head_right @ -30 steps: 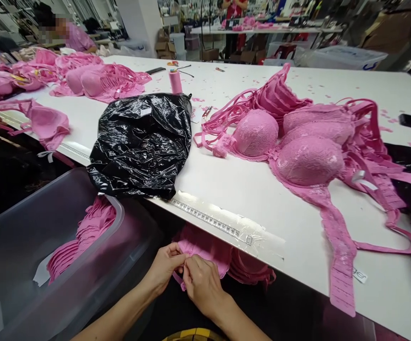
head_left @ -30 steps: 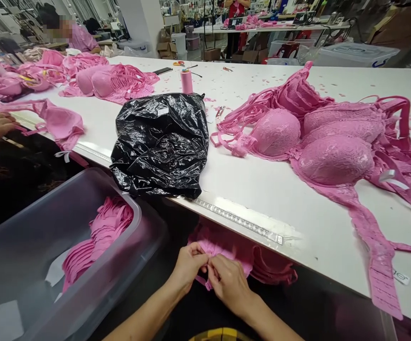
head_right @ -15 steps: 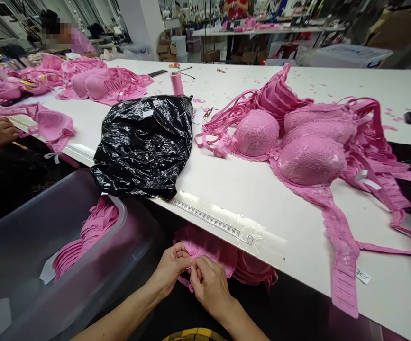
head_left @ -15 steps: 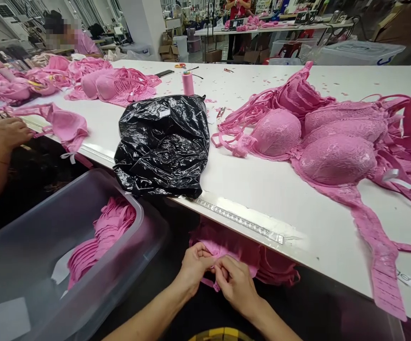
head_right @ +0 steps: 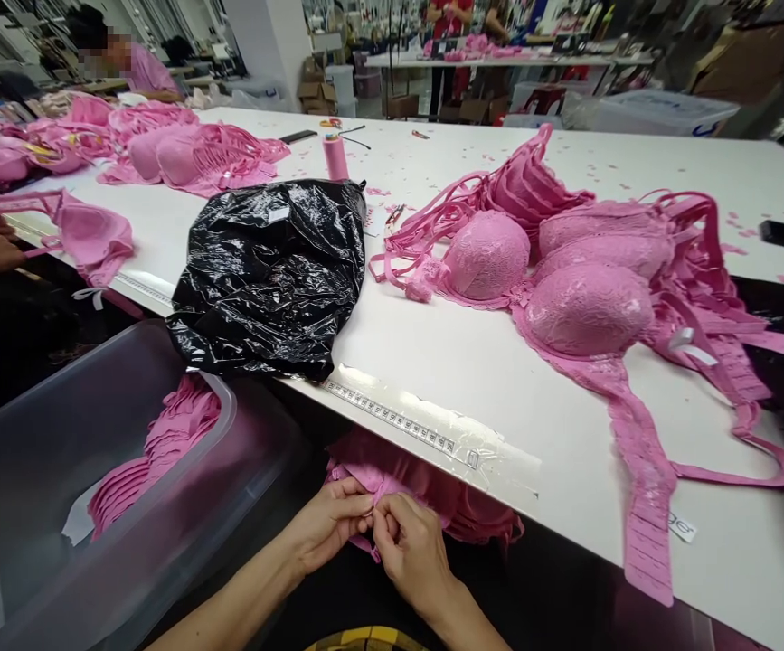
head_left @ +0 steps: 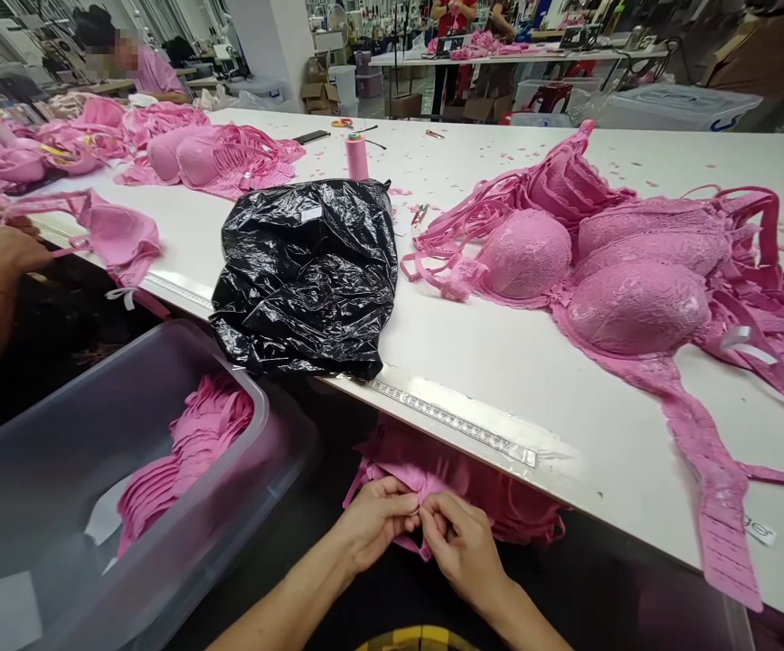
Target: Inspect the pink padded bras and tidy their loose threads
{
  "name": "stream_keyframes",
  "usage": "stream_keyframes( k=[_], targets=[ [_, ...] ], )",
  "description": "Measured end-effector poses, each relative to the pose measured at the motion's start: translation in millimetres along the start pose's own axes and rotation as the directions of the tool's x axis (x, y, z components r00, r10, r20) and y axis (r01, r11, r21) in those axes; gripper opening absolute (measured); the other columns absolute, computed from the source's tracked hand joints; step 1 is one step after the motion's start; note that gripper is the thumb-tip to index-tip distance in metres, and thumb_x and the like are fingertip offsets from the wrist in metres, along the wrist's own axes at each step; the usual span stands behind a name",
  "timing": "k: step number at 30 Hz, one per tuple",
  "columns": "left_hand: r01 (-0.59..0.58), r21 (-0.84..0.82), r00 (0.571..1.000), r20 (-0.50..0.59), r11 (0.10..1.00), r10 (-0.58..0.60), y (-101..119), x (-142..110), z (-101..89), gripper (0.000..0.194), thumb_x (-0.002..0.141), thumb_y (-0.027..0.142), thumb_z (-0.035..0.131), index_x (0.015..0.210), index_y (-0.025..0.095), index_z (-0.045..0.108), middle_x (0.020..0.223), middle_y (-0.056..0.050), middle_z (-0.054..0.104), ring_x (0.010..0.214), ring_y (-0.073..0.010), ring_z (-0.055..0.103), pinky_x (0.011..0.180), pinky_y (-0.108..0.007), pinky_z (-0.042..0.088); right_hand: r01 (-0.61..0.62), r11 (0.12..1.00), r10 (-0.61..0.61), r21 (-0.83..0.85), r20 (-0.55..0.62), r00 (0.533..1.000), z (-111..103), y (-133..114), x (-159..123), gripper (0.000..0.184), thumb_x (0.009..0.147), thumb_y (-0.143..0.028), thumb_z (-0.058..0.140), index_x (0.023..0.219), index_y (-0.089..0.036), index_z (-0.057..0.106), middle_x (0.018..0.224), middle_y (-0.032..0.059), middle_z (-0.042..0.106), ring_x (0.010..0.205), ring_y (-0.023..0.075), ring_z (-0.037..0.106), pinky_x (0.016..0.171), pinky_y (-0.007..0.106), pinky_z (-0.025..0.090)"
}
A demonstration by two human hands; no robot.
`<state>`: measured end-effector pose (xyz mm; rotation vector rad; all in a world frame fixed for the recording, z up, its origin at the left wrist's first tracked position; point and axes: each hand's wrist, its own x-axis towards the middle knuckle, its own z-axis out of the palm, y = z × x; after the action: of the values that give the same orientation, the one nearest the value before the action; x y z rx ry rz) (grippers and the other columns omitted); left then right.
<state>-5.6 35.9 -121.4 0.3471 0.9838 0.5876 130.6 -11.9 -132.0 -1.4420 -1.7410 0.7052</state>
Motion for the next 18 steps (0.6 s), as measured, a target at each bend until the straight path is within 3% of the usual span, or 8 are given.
stream_keyframes(
  k=[4, 10, 14, 18],
  targets=[
    [0.020, 0.014, 0.999, 0.028, 1.000, -0.020, 7.0, -6.4, -5.1, 0.033, 0.045, 0.011, 0.084, 0.067, 0.009, 0.059, 0.056, -0.002, 0.064, 0.046, -0.0075, 0.056, 0.050, -0.018, 0.044, 0.062, 0.998, -0.062, -0.011, -0.020, 0.998, 2.2, -3.3, -3.1, 0.021, 0.085, -0.013, 0.043, 0.065, -0.018, 0.048, 0.056, -0.0028, 0.044, 0.049, 0.0093, 0.041, 0.049, 0.022, 0.031],
    [-0.091, 0.046, 0.996, -0.021, 0.995, 0.092, -10.1, 4.9, -4.3, 0.033, 0.049, 0.017, 0.082, 0.068, 0.011, 0.055, 0.055, -0.001, 0.062, 0.044, -0.0064, 0.052, 0.046, -0.017, 0.038, 0.102, 0.994, -0.103, -0.045, -0.002, 0.995, 1.3, -3.6, -3.2, 0.020, 0.085, -0.012, 0.042, 0.067, -0.018, 0.049, 0.057, -0.0025, 0.045, 0.049, 0.0097, 0.043, 0.049, 0.022, 0.031],
    [-0.167, 0.094, 0.985, -0.019, 0.981, 0.169, -16.2, 13.2, 3.5, 0.029, 0.057, 0.023, 0.077, 0.074, 0.012, 0.055, 0.054, 0.004, 0.056, 0.040, -0.0032, 0.042, 0.040, -0.016, 0.029, 0.047, 0.999, -0.047, -0.002, 0.009, 0.999, -3.1, -0.7, 3.8, 0.023, 0.085, -0.015, 0.043, 0.063, -0.019, 0.048, 0.054, -0.0036, 0.042, 0.048, 0.0095, 0.040, 0.048, 0.021, 0.031],
    [-0.201, 0.246, 0.975, -0.039, 0.948, 0.217, -11.8, 18.0, 8.8, 0.021, 0.056, 0.018, 0.073, 0.065, 0.012, 0.055, 0.047, 0.007, 0.048, 0.038, -0.0025, 0.036, 0.038, -0.016, 0.025, -0.004, 1.000, 0.005, 0.021, -0.004, 1.000, -7.0, -0.4, 2.2, 0.024, 0.086, -0.019, 0.044, 0.062, -0.019, 0.050, 0.054, -0.0037, 0.041, 0.048, 0.0098, 0.040, 0.048, 0.022, 0.032]
  ],
)
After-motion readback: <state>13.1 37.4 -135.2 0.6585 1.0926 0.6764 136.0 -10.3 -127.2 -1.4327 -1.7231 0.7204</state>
